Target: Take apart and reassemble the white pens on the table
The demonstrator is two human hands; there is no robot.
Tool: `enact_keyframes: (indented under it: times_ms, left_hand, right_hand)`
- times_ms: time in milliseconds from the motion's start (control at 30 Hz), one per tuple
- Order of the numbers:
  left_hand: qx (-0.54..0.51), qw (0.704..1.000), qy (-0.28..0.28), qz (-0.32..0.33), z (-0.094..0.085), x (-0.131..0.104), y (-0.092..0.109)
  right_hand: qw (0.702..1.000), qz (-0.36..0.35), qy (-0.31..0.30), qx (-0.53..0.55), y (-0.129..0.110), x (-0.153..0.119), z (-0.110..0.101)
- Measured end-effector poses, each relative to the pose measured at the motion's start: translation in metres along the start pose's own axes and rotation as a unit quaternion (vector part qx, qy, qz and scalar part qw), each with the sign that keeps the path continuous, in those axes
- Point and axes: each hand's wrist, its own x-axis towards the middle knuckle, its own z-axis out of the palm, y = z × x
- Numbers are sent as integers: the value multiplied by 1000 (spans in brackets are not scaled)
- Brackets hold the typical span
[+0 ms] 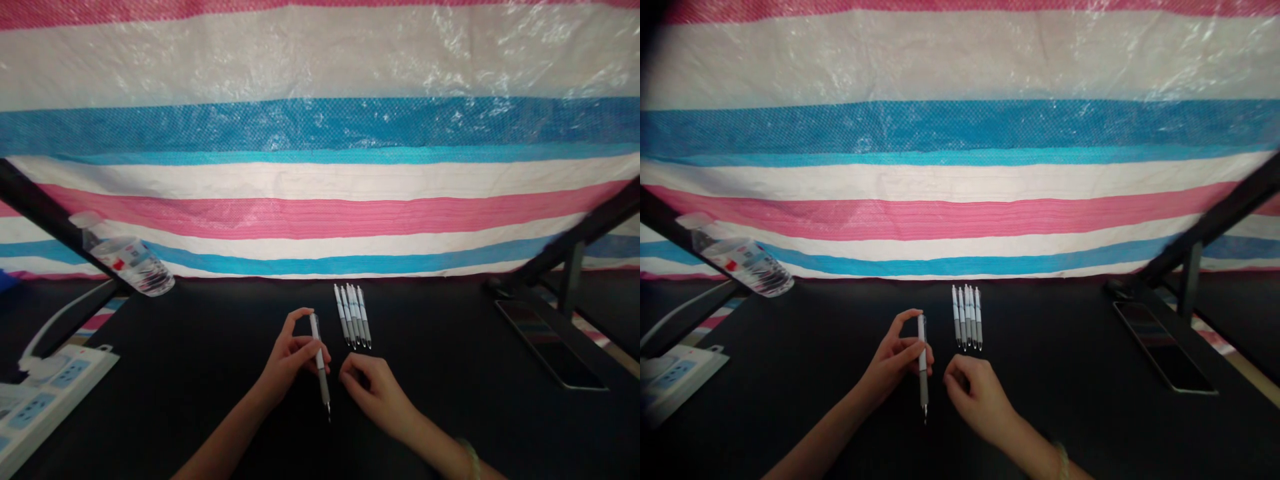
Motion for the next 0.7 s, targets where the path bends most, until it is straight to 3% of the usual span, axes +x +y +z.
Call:
enact_keyframes:
  times_ms: [267, 700]
  left_hand:
    - [2, 1000, 16, -14, 4, 3, 4]
    - [-9, 997, 71, 34, 11, 18, 28]
  right_hand:
    - [1000, -8, 1, -16, 2, 0, 2]
    - [1000, -20, 5, -19, 0, -1, 2]
